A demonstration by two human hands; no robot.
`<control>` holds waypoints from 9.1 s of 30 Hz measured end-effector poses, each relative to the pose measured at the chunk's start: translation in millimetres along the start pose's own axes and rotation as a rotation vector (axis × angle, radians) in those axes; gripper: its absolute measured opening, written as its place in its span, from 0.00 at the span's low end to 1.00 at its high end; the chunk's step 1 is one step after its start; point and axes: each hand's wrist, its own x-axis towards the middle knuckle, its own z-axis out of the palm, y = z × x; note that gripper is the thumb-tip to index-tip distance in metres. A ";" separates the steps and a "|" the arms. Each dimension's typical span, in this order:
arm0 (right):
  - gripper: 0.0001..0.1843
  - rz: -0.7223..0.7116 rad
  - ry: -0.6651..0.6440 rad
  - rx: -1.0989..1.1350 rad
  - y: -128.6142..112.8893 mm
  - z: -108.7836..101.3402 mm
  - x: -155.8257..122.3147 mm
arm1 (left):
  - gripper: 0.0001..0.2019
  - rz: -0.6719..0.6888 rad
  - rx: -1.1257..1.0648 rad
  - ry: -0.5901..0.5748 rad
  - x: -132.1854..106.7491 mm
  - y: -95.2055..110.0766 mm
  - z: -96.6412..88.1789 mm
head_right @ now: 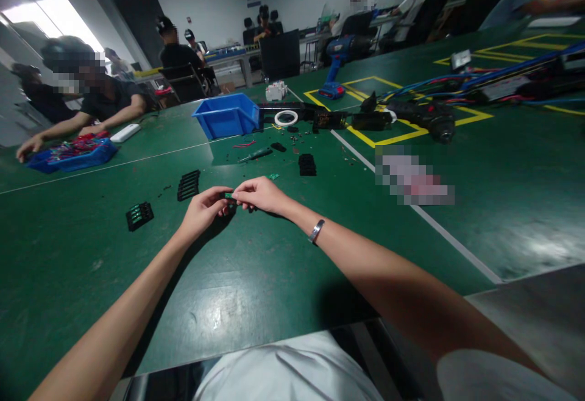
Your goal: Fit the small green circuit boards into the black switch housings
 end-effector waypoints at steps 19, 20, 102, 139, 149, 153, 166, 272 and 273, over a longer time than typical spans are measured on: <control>0.15 -0.007 0.031 -0.025 0.8 1.3 0.7 | 0.16 -0.010 -0.024 -0.020 -0.2 -0.4 -2.4; 0.15 -0.008 0.031 -0.026 0.7 1.2 0.6 | 0.16 -0.011 -0.025 -0.021 -0.5 -0.1 -2.4; 0.11 0.009 0.067 -0.025 3.8 3.6 1.8 | 0.18 0.021 0.047 -0.023 -0.8 -5.1 -2.7; 0.10 0.012 0.061 -0.048 0.4 3.7 0.5 | 0.21 0.035 0.120 -0.015 -1.7 -6.5 -0.1; 0.09 0.016 0.076 -0.037 2.1 4.8 1.8 | 0.22 0.031 0.118 -0.018 -1.5 -5.9 -0.4; 0.09 0.019 0.085 -0.030 2.0 5.6 1.7 | 0.22 0.031 0.111 -0.020 -1.3 -6.2 -1.0; 0.09 0.007 0.093 -0.029 3.7 6.0 1.6 | 0.21 0.029 0.105 -0.036 -1.9 -5.6 -1.1; 0.09 -0.007 0.065 -0.063 6.4 4.7 0.9 | 0.20 0.045 0.166 -0.025 -0.3 -12.4 -0.6; 0.09 -0.005 0.064 -0.062 6.4 4.6 0.9 | 0.20 0.044 0.164 -0.022 -0.3 -12.9 -0.5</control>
